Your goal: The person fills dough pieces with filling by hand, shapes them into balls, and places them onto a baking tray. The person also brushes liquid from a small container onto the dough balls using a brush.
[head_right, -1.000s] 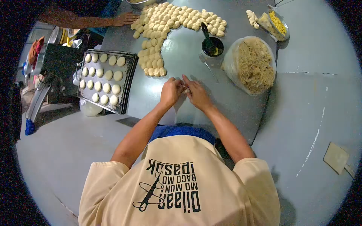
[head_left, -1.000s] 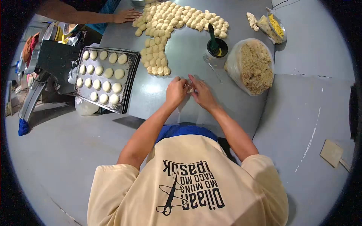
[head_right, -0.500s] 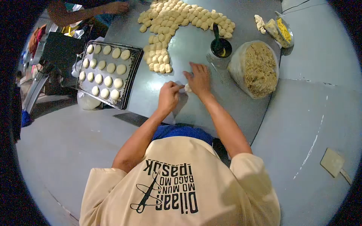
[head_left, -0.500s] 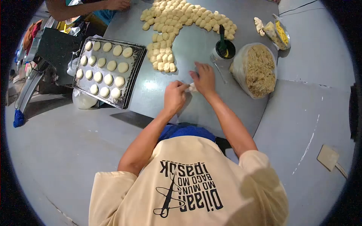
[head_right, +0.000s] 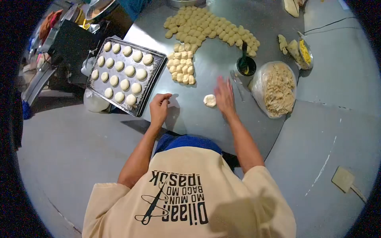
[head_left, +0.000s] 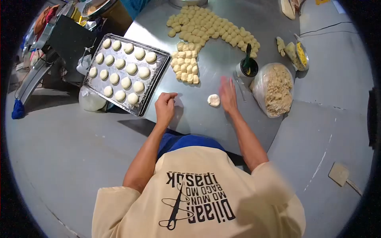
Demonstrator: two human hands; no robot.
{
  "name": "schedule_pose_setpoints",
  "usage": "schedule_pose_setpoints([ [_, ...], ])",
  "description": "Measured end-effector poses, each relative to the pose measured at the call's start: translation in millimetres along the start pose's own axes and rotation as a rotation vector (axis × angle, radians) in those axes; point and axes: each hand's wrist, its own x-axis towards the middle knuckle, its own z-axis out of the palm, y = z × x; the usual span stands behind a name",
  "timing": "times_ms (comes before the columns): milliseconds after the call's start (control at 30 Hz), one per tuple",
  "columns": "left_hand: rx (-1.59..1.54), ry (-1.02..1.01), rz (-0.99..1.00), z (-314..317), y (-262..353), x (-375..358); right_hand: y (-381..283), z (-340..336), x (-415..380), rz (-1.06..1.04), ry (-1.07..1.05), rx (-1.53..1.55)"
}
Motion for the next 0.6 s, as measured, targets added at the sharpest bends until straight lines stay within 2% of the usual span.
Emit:
schedule_pose_setpoints([
  [67,-0.036,0.091,0.005,-12,11,2,-21,-13,-48,-0.198,-0.192,-0.315],
  [100,-0.004,0.117,0.035,-16,6,2,-24,-20,-73,-0.139,-0.253,-0.199],
  [133,-0.019,0.175,0.054,-20,0,4,-50,-24,-47,-0.226,-0.192,-0.246],
  [200,-0.031,0.352,0.095,-35,-8,22,-76,-31,-75,0.067,-0.304,-0.083],
  [233,-0.038,0.459,0.088,-51,-6,36,-107,-35,-47,0.054,-0.372,-0.068],
  [333,-0.059,0.760,0.033,-115,-19,62,-169,-10,-4,-0.005,-0.342,0.299],
  [433,-0.022,0.974,-0.026,-166,-45,76,-286,-11,69,-0.348,-0.278,0.394],
  [500,-0.031,1.091,-0.026,-205,-53,82,-422,-30,121,-0.826,0.017,0.552],
  [533,-0.036,1.148,-0.028,-223,-57,84,-427,-21,127,-0.799,-0.049,0.551],
  [567,-0.038,1.190,-0.040,-239,-59,84,-485,-22,145,-0.950,0.095,0.617],
  [600,-0.040,1.233,-0.051,-254,-62,84,-511,-4,159,-1.029,0.143,0.684],
])
